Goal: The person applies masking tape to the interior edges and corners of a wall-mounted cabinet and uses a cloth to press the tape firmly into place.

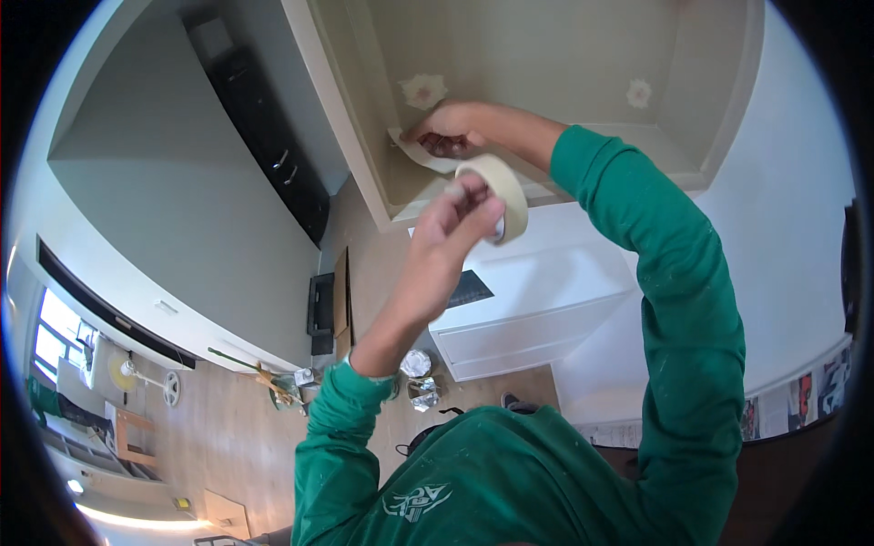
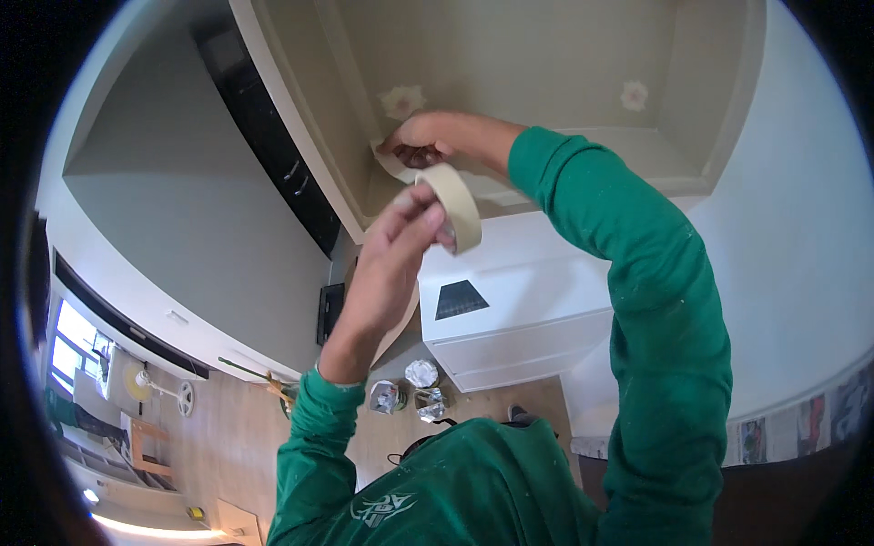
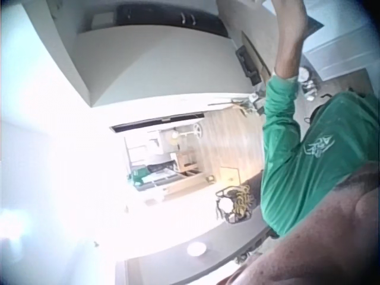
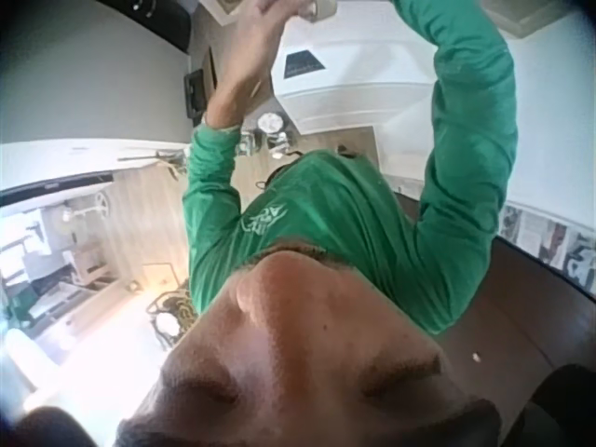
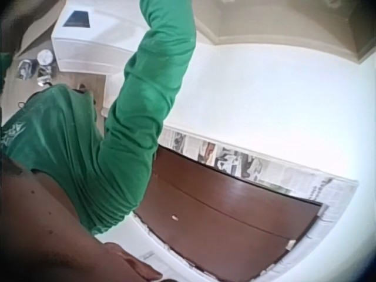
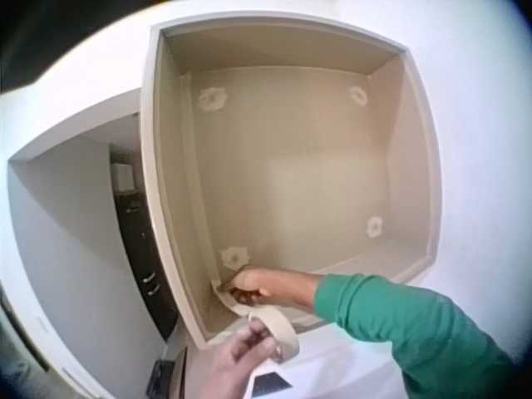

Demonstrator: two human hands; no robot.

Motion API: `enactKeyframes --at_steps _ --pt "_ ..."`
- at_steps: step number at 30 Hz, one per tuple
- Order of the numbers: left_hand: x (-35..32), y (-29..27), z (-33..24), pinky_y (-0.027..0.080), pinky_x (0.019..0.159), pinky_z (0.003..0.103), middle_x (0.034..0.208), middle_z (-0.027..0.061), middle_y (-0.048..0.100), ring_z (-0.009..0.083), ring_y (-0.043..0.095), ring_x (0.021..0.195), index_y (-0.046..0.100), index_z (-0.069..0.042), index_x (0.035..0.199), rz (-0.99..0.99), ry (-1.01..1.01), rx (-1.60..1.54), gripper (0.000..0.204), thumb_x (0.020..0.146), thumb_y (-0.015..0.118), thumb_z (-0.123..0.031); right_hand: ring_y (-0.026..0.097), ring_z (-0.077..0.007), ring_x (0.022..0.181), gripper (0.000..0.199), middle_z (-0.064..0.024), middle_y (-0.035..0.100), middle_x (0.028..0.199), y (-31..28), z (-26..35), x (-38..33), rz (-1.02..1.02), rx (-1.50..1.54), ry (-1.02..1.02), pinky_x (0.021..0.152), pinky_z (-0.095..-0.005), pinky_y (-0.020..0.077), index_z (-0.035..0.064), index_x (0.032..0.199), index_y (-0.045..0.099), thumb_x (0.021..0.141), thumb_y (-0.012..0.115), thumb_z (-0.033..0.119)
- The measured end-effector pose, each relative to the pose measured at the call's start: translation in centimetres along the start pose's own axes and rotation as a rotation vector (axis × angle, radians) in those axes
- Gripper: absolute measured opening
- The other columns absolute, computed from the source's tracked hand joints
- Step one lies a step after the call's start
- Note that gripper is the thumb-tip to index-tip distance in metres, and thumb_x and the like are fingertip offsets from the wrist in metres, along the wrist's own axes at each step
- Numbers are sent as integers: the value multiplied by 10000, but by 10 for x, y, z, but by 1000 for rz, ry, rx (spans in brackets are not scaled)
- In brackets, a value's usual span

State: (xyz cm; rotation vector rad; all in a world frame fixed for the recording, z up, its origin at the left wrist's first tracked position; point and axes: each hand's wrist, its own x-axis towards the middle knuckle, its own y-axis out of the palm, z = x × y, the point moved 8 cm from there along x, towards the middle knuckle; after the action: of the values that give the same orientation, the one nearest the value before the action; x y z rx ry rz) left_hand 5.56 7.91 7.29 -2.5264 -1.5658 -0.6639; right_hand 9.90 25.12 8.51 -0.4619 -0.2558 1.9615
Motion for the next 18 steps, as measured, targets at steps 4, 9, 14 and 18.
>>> enactKeyframes --at_steps 4,9,14,18 --pt "46 8 -19 410 876 281 1037 26 592 107 523 951 556 19 1227 -18 71 13 394 972 574 -281 470 -129 566 171 -17 584 713 -24 15 15 30 -8 18 492 -317 373 104 817 636 838 772 204" --pt "82 3 7 431 876 272 1006 38 600 119 542 937 593 24 1117 -100 71 73 340 923 640 -252 472 -116 613 188 1 544 703 -46 21 49 143 -168 42 542 -295 393 126 766 625 834 775 216" --pt "107 -7 24 456 799 305 905 116 624 155 584 877 607 55 1055 -98 110 371 367 898 648 -274 465 -88 569 238 28 521 688 -31 16 68 206 -283 28 498 -272 389 143 763 591 825 795 247" --pt "98 -5 23 476 708 334 852 117 638 179 596 804 665 46 971 44 -120 789 347 917 622 -294 468 -85 583 212 25 512 691 -34 15 57 221 -257 -67 510 -275 392 132 775 589 818 784 201"
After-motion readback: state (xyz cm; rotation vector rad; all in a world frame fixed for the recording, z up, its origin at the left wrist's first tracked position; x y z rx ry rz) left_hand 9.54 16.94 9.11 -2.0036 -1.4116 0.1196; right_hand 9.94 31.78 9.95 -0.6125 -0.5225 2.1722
